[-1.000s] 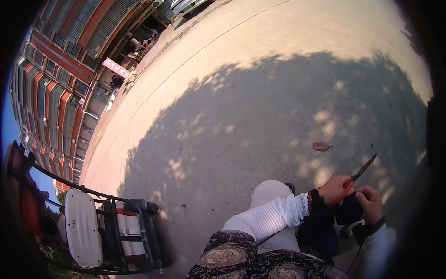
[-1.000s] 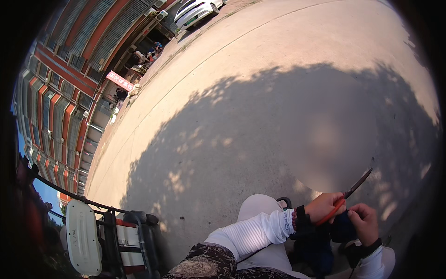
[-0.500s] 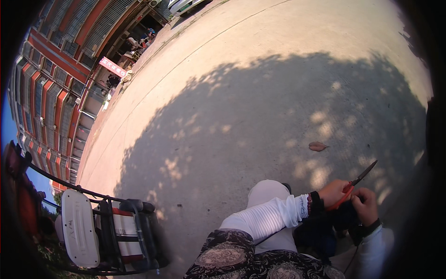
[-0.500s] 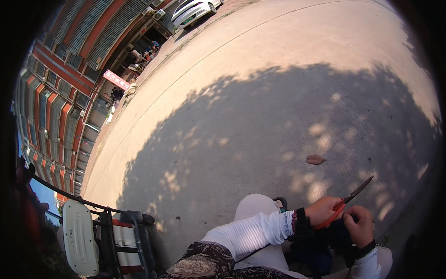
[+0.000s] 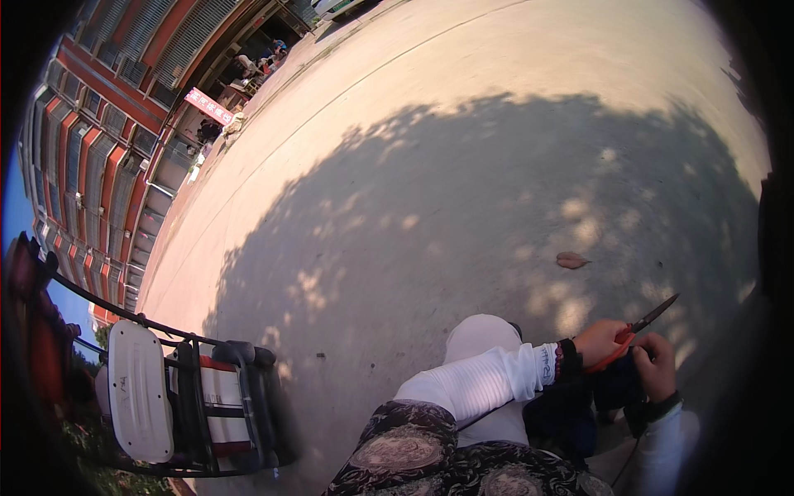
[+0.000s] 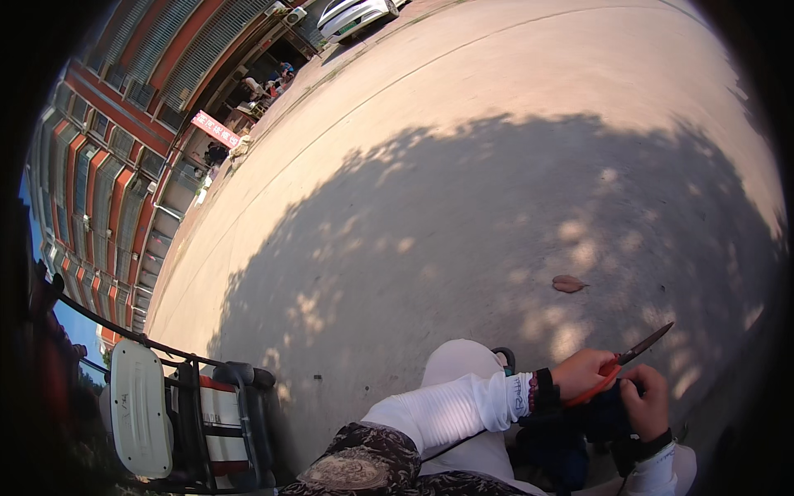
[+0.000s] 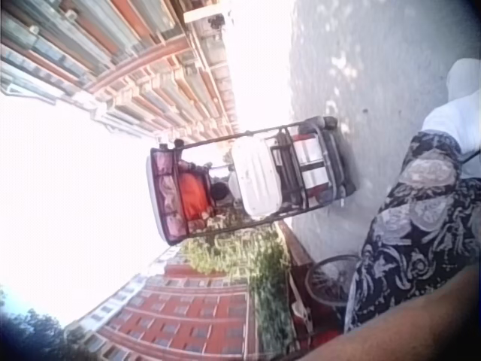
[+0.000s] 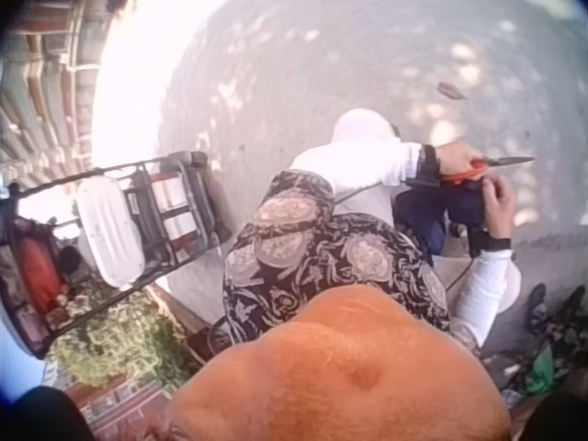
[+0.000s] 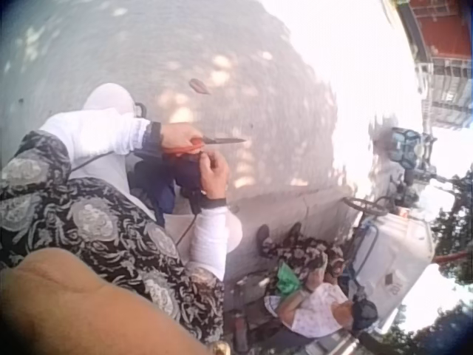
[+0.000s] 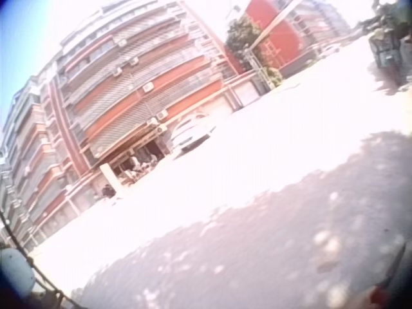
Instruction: Cutting a piece of blue fabric with red-handled scissors.
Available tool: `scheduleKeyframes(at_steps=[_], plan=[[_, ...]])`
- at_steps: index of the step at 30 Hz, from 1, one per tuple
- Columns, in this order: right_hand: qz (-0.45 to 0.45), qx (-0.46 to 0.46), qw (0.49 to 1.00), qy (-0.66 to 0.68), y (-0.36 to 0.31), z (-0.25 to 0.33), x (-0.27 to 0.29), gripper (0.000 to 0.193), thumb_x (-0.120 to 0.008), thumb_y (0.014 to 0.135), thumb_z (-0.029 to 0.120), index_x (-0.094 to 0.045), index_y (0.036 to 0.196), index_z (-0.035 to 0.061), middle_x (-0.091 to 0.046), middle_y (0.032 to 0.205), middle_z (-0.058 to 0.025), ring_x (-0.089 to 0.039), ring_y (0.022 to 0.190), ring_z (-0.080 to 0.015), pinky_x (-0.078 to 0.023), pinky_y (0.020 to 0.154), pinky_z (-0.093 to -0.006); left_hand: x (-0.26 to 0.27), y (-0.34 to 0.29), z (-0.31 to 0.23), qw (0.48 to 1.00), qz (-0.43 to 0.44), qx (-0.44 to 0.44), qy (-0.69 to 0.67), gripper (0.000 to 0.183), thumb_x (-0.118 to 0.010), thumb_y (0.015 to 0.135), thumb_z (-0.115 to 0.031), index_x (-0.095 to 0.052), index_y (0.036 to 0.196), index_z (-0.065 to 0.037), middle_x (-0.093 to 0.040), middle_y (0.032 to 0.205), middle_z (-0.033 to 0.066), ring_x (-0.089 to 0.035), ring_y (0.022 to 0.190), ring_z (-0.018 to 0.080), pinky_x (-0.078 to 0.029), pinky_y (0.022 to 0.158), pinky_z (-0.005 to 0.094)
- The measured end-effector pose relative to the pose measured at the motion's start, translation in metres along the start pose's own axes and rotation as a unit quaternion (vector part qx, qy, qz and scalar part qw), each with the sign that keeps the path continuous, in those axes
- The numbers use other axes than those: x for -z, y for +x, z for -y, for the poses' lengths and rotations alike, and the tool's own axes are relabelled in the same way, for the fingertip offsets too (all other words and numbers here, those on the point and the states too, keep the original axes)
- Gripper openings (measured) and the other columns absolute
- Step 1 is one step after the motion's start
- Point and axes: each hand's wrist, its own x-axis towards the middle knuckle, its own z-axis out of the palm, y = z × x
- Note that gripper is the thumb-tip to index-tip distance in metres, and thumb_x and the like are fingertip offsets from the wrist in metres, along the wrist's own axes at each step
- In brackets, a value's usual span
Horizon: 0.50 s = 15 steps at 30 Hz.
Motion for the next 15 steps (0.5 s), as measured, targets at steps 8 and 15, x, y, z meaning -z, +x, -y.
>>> scheduleKeyframes(at_steps=[8,15], plan=[[-0.012,0.018,1.000,-0.001,0.002,0.004,-0.003,0.007,-0.059,0.077,0.005,-0.058,0.078,-0.0018,-0.056,0.069,-0.0082,-0.055,0.067,-0.0162,-0.042,0.063,-0.0287,0.008,-0.010,-0.010,0.999,-0.009,0.020,-0.025,0.013,-0.060,0.085,-0.011,-0.057,0.092,-0.001,-0.060,0.067,0.0059,-0.060,0.051,0.0134,-0.047,0.047,0.0269],[0.011,-0.026,0.999,0.044,0.000,0.007,0.003,0.006,-0.058,0.082,0.006,-0.057,0.080,-0.0003,-0.056,0.074,-0.0011,-0.051,0.071,-0.0085,-0.041,0.064,-0.0249,0.008,-0.014,-0.004,0.996,-0.005,0.008,-0.084,0.011,-0.055,0.085,-0.011,-0.054,0.092,-0.003,-0.058,0.067,0.0034,-0.059,0.051,0.0122,-0.047,0.049,0.0251]])
